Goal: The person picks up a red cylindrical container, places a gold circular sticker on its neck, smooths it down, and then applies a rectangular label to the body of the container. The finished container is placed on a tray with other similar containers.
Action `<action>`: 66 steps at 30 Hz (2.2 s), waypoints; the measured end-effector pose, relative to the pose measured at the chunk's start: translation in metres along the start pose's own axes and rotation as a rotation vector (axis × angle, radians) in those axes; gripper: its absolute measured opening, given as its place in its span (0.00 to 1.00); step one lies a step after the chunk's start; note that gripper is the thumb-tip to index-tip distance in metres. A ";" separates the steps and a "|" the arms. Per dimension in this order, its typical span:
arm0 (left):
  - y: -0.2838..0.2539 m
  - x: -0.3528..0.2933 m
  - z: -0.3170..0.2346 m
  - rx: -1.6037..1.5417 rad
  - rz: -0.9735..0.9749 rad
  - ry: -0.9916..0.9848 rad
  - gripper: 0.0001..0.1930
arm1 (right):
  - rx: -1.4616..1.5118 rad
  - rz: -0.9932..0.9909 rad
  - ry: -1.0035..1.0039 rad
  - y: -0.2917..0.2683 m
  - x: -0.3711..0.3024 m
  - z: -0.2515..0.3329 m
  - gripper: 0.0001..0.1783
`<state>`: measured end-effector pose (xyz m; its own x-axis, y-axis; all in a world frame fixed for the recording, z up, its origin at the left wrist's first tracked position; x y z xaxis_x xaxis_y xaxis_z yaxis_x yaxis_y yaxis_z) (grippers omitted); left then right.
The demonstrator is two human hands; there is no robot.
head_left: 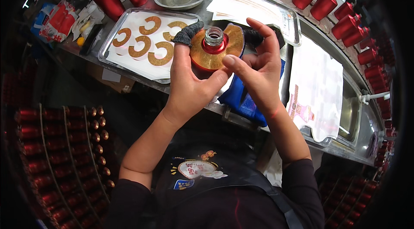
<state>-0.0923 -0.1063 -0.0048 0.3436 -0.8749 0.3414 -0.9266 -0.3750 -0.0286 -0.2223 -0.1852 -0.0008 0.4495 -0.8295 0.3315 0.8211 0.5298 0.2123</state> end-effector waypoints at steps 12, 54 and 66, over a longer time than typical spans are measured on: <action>-0.009 0.011 0.005 -0.133 -0.004 -0.051 0.18 | 0.020 0.048 0.010 0.006 0.011 -0.005 0.33; -0.003 0.016 0.003 -0.087 0.120 -0.139 0.22 | 0.103 0.034 0.004 0.005 -0.002 -0.003 0.31; -0.010 0.009 -0.003 -0.229 0.133 -0.093 0.22 | 0.106 0.042 0.033 0.007 -0.001 0.005 0.32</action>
<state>-0.0805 -0.1099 0.0010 0.2195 -0.9400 0.2612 -0.9713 -0.1853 0.1492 -0.2192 -0.1797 0.0048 0.4953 -0.8107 0.3123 0.7605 0.5783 0.2952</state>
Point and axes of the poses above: each hand's wrist, its own x-axis towards the middle knuckle, its own y-axis out of the palm, z = x × y, the point moved 8 cm from there along x, towards the middle knuckle, and after that the axes turned 3 degrees about x, right-handed, at the moved point
